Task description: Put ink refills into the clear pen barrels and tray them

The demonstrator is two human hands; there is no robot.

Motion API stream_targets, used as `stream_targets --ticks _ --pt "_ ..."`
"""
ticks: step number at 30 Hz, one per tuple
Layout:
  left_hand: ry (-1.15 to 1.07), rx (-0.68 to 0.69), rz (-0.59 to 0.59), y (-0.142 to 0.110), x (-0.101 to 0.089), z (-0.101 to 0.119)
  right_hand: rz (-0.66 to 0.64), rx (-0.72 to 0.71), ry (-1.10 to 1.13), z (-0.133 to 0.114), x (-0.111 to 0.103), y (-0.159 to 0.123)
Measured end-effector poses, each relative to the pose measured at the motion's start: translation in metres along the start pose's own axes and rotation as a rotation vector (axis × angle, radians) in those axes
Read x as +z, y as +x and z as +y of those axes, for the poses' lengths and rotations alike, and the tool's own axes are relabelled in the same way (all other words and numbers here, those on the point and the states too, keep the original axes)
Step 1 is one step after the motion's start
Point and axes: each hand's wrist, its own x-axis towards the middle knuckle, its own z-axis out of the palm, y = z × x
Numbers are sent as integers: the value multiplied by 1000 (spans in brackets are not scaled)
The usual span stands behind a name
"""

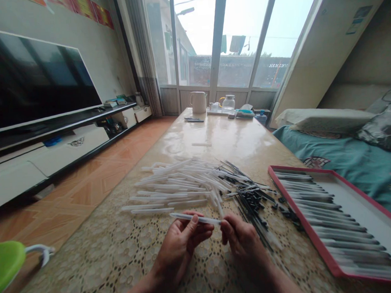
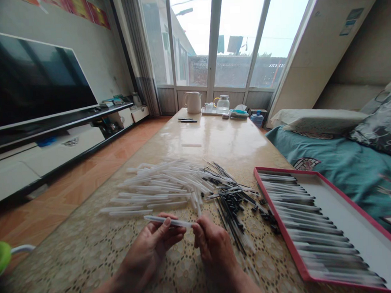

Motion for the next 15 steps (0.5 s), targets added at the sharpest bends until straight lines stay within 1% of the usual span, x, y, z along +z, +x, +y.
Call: stream_targets --ticks 2,5,11,15 --pt "4 -2 -1 0 0 0 -12 14 -41 1 -1 -1" --pt "1 5 1 0 0 0 10 30 -28 0 -2 -1" --pt "29 -1 -13 -2 1 1 19 -6 -127 0 -2 -1" --pt "22 13 -13 -2 1 1 15 3 -102 -1 -3 -1"
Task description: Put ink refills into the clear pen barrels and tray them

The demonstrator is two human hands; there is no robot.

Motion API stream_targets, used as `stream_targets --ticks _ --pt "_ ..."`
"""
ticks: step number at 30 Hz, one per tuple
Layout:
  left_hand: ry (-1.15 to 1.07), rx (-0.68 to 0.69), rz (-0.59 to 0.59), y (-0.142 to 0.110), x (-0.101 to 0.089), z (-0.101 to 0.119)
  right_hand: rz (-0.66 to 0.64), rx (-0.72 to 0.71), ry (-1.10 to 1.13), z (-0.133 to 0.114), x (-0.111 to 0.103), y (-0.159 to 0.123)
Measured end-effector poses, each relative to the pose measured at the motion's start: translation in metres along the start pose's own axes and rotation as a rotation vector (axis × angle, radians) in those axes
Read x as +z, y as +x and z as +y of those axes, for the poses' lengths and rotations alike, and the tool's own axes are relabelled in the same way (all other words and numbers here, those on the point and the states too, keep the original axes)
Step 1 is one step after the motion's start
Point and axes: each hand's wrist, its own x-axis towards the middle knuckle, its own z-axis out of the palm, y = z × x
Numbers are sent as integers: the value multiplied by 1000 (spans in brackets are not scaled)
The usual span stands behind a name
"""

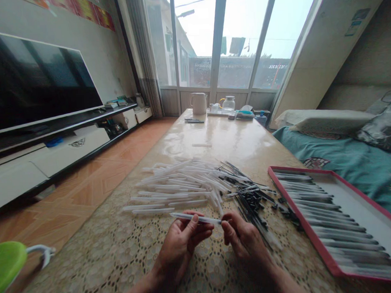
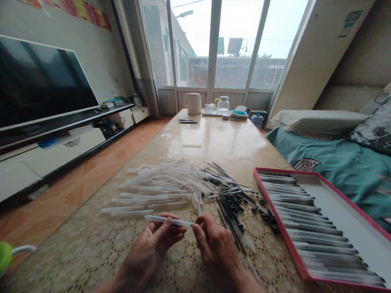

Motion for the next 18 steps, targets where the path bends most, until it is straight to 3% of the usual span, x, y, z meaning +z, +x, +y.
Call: stream_targets --ticks 18 --pt "68 8 -26 -1 2 0 -59 -28 -38 4 1 -1"
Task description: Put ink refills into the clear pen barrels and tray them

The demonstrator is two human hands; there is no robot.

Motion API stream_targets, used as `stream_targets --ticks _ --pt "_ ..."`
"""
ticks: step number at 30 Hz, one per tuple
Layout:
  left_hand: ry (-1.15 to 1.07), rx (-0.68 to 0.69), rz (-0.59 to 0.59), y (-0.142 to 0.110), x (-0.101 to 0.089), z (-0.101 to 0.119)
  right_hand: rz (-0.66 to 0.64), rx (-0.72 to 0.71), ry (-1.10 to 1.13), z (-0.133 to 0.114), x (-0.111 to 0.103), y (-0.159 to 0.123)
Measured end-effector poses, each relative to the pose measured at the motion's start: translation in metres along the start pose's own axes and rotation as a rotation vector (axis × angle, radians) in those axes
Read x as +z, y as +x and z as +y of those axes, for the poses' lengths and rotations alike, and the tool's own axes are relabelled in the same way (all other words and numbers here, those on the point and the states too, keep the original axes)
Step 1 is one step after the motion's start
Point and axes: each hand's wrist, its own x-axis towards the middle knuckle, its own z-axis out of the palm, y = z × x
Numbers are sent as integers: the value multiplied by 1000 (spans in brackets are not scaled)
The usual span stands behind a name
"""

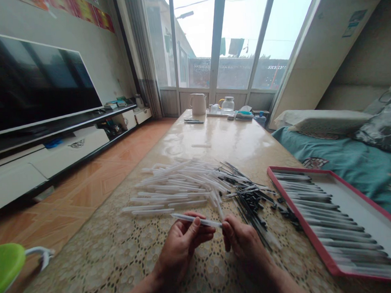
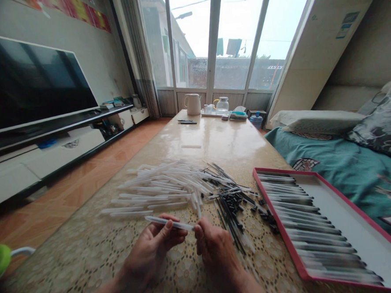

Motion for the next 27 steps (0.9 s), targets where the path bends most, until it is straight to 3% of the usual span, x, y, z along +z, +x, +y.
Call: stream_targets --ticks 5,11,21,27 --pt "12 24 -47 1 -2 -2 -21 51 113 0 0 -1" --pt "-39 37 -43 2 -4 -2 -1 7 75 -4 -5 0" --pt "89 86 -143 2 -6 -3 -49 41 188 -4 -3 -2" --pt "151 115 -150 0 -6 -1 51 -28 132 -4 -1 -1"
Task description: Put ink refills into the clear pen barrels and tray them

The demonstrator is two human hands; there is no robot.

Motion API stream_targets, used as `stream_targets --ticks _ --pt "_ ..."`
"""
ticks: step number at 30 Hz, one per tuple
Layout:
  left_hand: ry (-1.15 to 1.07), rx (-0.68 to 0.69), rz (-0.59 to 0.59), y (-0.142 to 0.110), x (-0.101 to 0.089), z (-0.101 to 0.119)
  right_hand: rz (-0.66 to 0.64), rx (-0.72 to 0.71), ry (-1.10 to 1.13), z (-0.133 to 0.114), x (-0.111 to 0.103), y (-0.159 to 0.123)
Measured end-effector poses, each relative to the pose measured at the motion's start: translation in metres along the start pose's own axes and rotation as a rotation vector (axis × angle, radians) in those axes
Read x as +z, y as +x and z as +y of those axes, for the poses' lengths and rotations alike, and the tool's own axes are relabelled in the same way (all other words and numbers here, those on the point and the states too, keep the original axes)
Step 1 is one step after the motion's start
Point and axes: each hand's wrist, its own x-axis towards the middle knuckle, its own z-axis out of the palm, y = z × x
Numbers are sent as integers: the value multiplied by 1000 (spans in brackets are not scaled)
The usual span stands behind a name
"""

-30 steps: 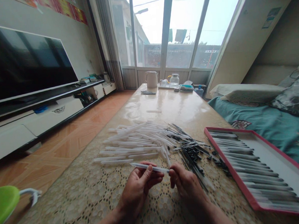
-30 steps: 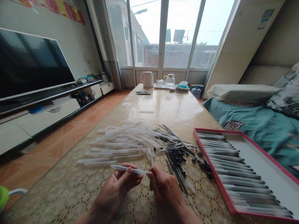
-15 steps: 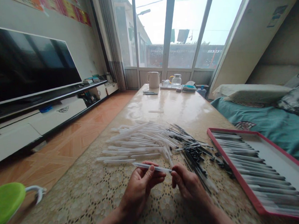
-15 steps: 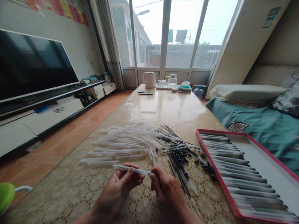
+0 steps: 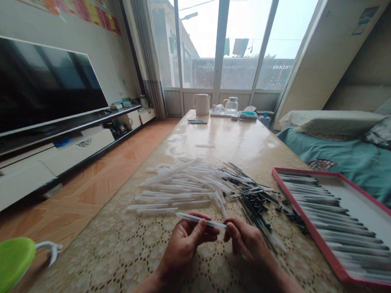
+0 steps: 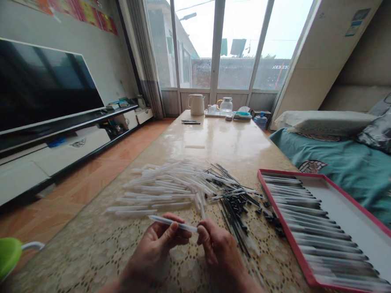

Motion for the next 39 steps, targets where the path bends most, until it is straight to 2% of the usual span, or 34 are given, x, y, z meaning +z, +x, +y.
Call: stream_targets --ticks 4,7,9,12,15,19,24,26,30,33,39 --pt "148 58 -49 1 2 1 29 -145 -89 -4 3 1" --pt "169 78 34 3 2 1 19 -180 -127 -2 1 2" --pt "156 96 166 4 1 2 77 -134 -174 3 -4 4" --pt "169 151 342 5 -1 6 253 18 -324 13 -13 7" --pt "204 178 401 5 -5 7 290 139 -470 20 -19 10" --pt "336 201 375 7 -9 6 204 179 -523 20 -21 13" --pt "646 294 355 5 -12 8 119 104 -428 11 -22 8" --pt "760 321 313 3 -11 9 91 95 -400 7 -23 6" --pt "909 354 193 0 -11 9 201 119 -433 8 -23 5" --pt "955 367 149 1 -11 7 255 120 -447 17 -23 9" --pt "1038 367 82 3 -13 6 146 68 -408 21 -25 15"
